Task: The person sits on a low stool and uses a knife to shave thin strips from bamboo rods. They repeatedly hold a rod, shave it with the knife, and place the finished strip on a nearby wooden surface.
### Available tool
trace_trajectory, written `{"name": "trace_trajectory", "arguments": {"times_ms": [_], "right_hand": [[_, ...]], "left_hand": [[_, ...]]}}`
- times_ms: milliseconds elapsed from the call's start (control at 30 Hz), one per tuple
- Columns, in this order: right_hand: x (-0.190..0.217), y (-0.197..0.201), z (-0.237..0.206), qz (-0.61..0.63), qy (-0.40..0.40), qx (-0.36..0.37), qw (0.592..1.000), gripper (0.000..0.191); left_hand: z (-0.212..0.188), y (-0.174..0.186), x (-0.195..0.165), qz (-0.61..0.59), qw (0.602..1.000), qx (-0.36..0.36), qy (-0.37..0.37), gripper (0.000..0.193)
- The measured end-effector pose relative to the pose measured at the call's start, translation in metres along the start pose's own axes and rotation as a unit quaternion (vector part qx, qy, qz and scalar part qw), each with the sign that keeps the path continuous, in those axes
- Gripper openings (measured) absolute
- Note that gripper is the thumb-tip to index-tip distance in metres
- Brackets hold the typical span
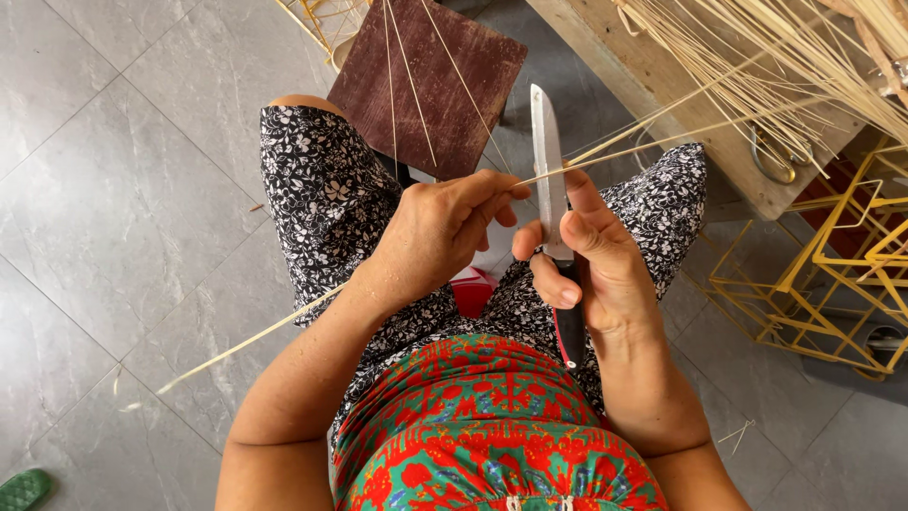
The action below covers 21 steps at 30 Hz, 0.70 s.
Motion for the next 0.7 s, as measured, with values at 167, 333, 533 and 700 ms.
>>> {"name": "trace_trajectory", "arguments": {"times_ms": [167,333,533,700], "right_hand": [[-0.004,0.002,0.001,0.01,-0.003,0.011,1.0,0.048],[-0.011,0.002,0.004,0.008,0.004,-0.005,1.0,0.045],[0.003,0.007,0.004,-0.008,0.029,-0.027,0.999,0.045],[0.003,0.007,0.005,0.004,0.004,-0.025,1.0,0.049]], "left_hand": [[-0.001,-0.005,0.002,-0.004,1.0,-0.012,-0.004,0.02],[0.0,-0.006,-0.004,-0.004,0.999,-0.036,-0.036,0.015],[-0.003,-0.002,0.001,-0.015,1.0,0.014,-0.011,0.025],[-0.004,-0.001,0.009,-0.006,1.0,0.004,0.025,0.02]]}}
Point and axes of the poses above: each hand's wrist, its own z-axis towards the middle knuckle, its own y-axis out of the back of the hand, x = y × z, the point moved 9 cm from there along z, towards the middle knuckle, and after that the axes turned 5 degrees about -x, right-handed, at the moved point
